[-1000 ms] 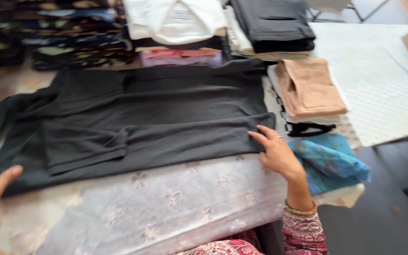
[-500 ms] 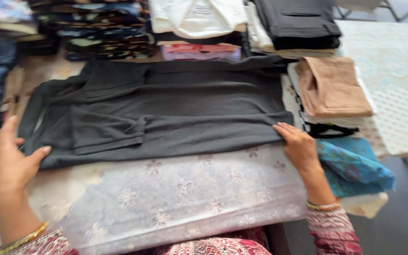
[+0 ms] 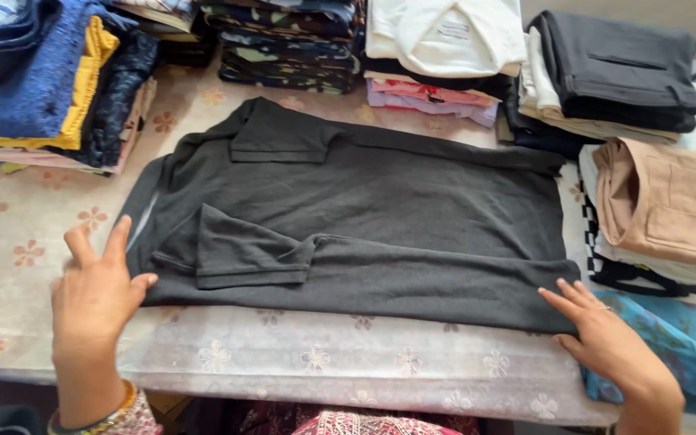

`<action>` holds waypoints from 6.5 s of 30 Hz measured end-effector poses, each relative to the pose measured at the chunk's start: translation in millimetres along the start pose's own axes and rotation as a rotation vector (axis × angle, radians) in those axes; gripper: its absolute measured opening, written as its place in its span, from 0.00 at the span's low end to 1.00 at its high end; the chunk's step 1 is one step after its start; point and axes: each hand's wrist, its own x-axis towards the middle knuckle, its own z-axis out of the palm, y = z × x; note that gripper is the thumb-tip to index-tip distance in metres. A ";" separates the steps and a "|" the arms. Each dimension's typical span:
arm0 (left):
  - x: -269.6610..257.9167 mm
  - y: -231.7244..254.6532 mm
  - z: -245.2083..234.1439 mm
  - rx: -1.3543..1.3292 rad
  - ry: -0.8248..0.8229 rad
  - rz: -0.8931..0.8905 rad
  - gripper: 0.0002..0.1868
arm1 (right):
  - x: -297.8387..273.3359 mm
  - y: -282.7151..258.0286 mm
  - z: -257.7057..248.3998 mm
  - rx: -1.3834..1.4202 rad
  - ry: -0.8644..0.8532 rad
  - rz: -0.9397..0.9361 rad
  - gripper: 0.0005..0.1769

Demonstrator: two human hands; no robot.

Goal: Fold various shirts and items of clothing on a table.

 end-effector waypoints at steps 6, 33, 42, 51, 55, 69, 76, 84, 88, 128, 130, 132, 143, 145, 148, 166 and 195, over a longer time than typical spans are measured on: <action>-20.6 111.3 -51.0 -0.032 0.672 0.709 0.37 | 57.9 -138.3 -61.8 -0.031 0.333 -0.304 0.43; 61.9 218.7 94.5 -0.162 0.295 1.087 0.24 | 194.9 -201.3 23.4 0.060 0.161 -0.519 0.47; 98.5 201.5 117.1 -0.108 0.469 0.837 0.40 | 263.8 -36.5 15.7 0.138 0.293 0.181 0.44; 41.3 261.7 100.5 -0.140 -0.082 1.239 0.44 | 267.0 -28.9 32.3 0.117 0.305 0.127 0.43; 94.8 249.8 114.1 0.023 -0.064 1.169 0.48 | 267.5 -22.4 35.1 0.138 0.329 0.100 0.44; 229.8 132.3 75.9 -0.053 0.092 0.287 0.50 | 269.1 -15.0 42.0 0.140 0.362 0.109 0.45; 244.2 113.9 118.6 -0.039 0.179 0.620 0.43 | 273.3 -9.5 46.0 0.140 0.374 0.096 0.44; 251.8 132.2 57.0 -0.033 -0.068 0.372 0.54 | 276.2 -6.2 48.1 0.145 0.387 0.095 0.44; 217.3 154.8 38.0 0.175 0.094 0.307 0.57 | 276.1 -12.1 42.6 0.084 0.428 0.080 0.43; 117.2 65.3 14.5 -0.544 0.384 0.710 0.13 | 125.7 -11.3 -14.8 -0.020 0.803 0.135 0.06; 118.6 50.3 26.5 -0.554 0.367 0.748 0.14 | 122.5 -1.6 -2.5 -0.008 0.769 0.158 0.07; 121.3 39.4 38.1 -0.560 0.350 0.786 0.14 | 118.6 3.4 2.9 0.008 0.735 0.179 0.08; 87.1 50.7 11.0 -0.455 0.593 1.076 0.05 | 123.8 38.6 25.8 -0.231 0.547 0.224 0.09; 93.4 45.2 23.8 -0.457 0.547 1.031 0.07 | 130.2 41.3 32.1 -0.208 0.531 0.204 0.11; 105.1 38.4 38.4 -0.485 0.465 1.011 0.10 | 133.2 42.1 33.7 -0.158 0.517 0.220 0.14; 89.6 47.2 26.0 -0.933 0.264 1.115 0.14 | 143.1 89.3 82.1 -0.104 0.841 0.295 0.11; 205.9 29.1 30.8 -0.671 0.297 0.671 0.18 | 239.2 190.6 95.9 -0.265 0.577 0.163 0.18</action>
